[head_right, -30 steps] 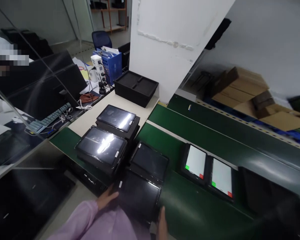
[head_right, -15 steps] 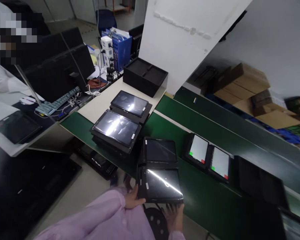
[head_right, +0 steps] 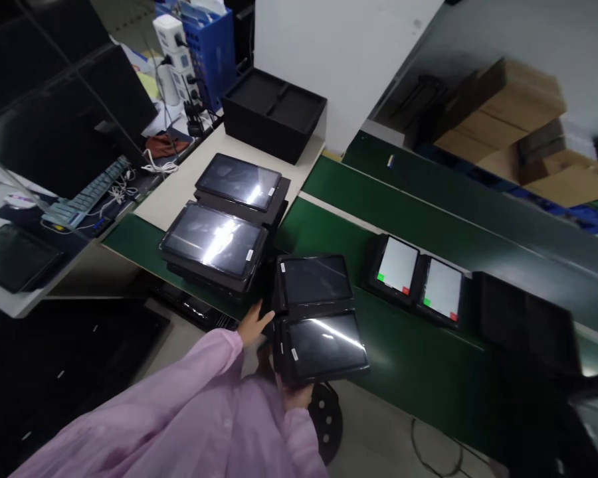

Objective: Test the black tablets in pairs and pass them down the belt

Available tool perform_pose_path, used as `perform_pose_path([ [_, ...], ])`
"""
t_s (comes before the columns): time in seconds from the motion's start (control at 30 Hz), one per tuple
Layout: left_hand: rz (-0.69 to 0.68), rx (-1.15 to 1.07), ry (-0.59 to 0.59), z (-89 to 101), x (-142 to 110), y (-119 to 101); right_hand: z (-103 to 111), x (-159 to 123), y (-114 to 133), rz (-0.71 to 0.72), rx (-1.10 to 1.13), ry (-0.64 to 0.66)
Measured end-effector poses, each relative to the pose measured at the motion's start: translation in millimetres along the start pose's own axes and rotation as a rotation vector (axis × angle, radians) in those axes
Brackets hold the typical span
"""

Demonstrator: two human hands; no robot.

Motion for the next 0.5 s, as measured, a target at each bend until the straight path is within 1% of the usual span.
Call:
perform_pose_path([
  [0.1,-0.1,0.061,-0.104,4.5,24.0,-47.8,14.0,0.6,5.4,-0.017,0.022,-0.023],
  [0.2,-0.203,0.113,-0.184,12.3,62.4,-99.9,30.3,-4.0,16.6,-0.034,-0.007,0.002],
  [0.27,-0.239,0.121,-0.23,20.8,90.3,-126.8,42.6,-7.5,27.7,-0.035,-0.016,0.034],
  [0.3,-0.241,0.115,-0.251,25.7,102.6,-136.2,49.1,-9.2,34.1,-0.037,-0.011,0.049],
  [0.37,-0.225,0.091,-0.279,34.3,120.7,-147.6,62.0,-12.5,48.3,-0.057,0.023,0.06],
  [0.43,-0.2,0.062,-0.289,39.8,129.2,-153.5,75.8,-15.8,66.2,-0.062,0.096,0.027],
  [0.5,-0.178,0.041,-0.294,41.9,131.5,-159.4,90.6,-18.7,89.3,-0.008,0.181,-0.049],
])
Point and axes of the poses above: each hand's wrist, its own x-axis towards the middle knuckle, its own z-axis out of the back of the hand, y = z × x, the point moved 8 cm from there along x, towards the middle knuckle, and after that the axes turned 13 degrees about y, right-handed, at the moved point
